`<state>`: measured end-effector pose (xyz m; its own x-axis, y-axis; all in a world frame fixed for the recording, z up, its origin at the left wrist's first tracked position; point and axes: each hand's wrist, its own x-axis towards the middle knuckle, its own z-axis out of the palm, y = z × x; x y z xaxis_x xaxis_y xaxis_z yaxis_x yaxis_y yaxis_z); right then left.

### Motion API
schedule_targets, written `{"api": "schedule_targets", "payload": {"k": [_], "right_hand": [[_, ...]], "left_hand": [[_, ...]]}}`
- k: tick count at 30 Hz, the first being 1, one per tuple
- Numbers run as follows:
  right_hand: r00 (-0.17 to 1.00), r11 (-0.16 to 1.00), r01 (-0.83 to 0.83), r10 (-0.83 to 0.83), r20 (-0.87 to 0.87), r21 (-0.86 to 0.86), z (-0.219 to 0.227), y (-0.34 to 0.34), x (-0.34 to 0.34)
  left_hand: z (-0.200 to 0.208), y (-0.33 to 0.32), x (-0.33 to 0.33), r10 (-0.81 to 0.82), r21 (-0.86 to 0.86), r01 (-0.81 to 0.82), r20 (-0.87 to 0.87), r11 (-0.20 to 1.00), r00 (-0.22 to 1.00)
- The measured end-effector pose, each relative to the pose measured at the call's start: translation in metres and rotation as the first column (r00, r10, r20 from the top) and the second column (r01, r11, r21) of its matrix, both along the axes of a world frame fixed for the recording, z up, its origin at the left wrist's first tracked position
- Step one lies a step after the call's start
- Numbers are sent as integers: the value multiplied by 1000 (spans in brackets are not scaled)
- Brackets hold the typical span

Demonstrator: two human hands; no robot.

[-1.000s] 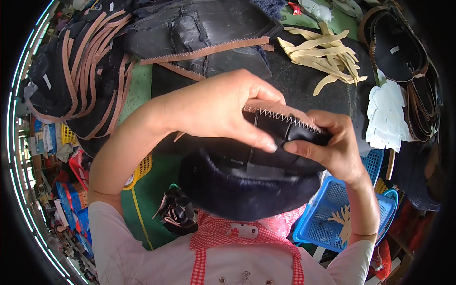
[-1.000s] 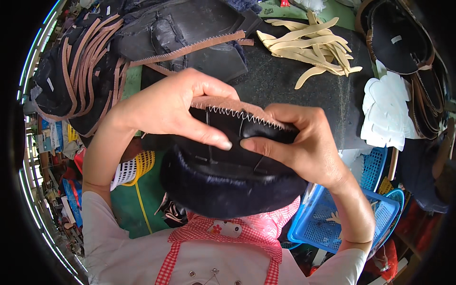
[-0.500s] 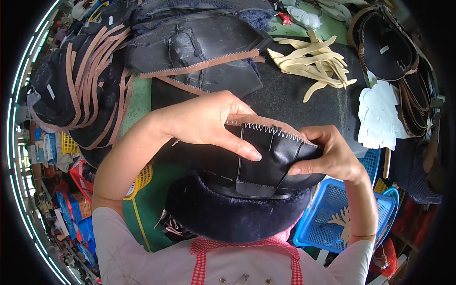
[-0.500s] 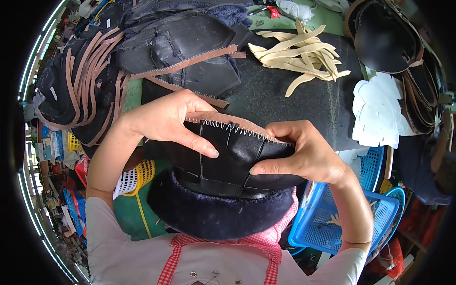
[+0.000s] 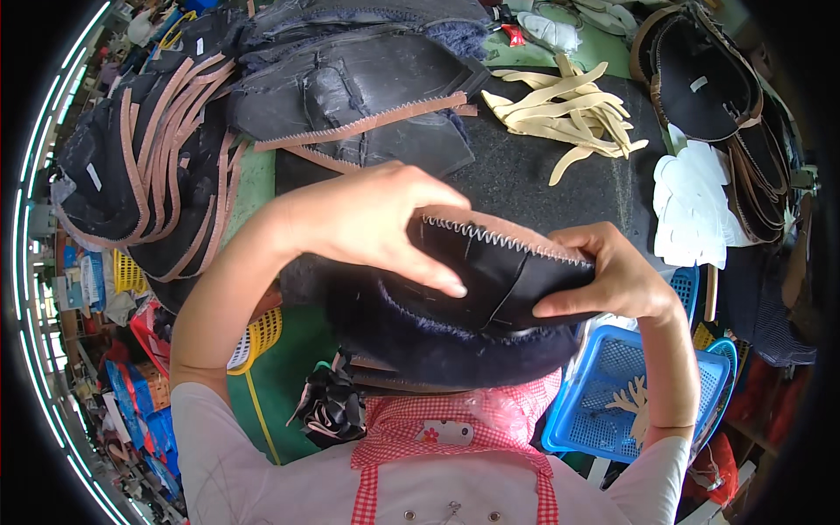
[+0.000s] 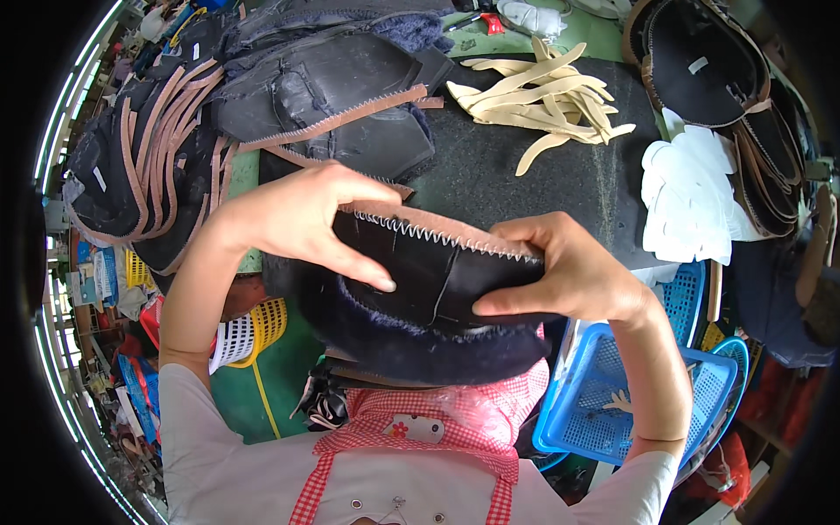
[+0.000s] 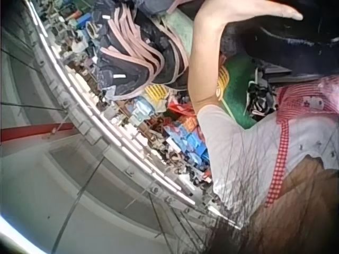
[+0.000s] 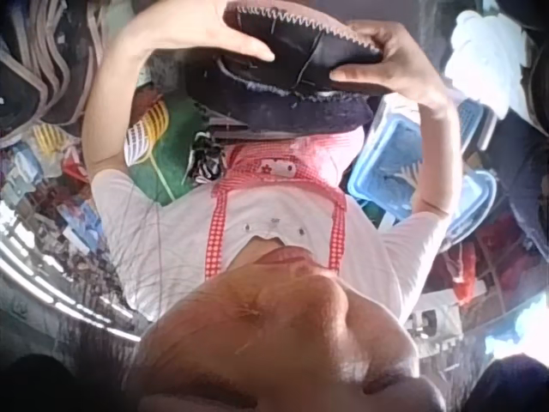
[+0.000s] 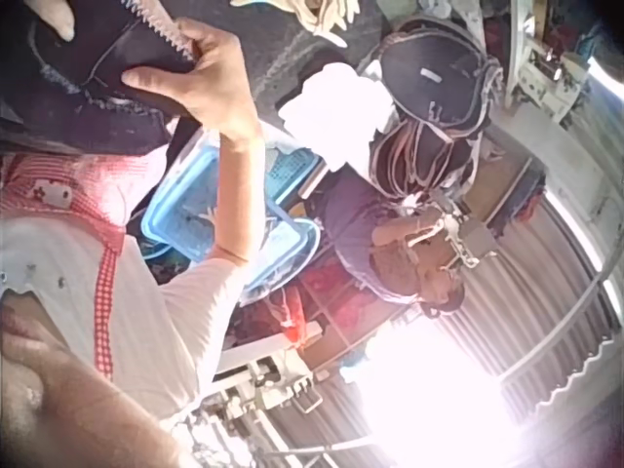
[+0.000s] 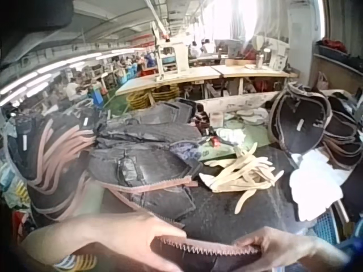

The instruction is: Manually glue and attach reinforcements or lining to shoe upper components in a factory setting.

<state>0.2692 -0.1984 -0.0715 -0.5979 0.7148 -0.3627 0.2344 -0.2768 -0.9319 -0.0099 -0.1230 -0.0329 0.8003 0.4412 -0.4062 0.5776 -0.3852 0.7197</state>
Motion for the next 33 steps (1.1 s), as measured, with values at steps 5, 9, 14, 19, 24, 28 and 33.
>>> {"api": "schedule_targets", "payload": {"k": [5,9,14,19,24,28,33], "right_hand": [[998,999,-9,6,-66,-40,-15,0,4],[979,972,-125,87,185,201,-3,2,-2],[957,868,-122,-26,289,481,10,-2,-26],[988,968,50,-84,129,248,-8,0,-33],[949,994,102,-110,-295,-42,-37,1,-32],[904,962,112,-202,-376,-249,-25,4,-31],[974,990,126,-111,-199,64,-10,-3,-40]], "left_hand": [[-12,-17,8,122,-14,-122,248,992,961],[-31,-27,9,231,-96,-215,214,972,949],[-36,-28,18,219,-114,-198,228,974,949],[-38,-24,14,254,-260,-200,192,944,948],[-60,-22,15,323,-441,-118,426,890,845],[-49,-18,16,269,-319,-129,447,939,853],[-38,-30,16,273,-189,-212,407,959,871]]}}
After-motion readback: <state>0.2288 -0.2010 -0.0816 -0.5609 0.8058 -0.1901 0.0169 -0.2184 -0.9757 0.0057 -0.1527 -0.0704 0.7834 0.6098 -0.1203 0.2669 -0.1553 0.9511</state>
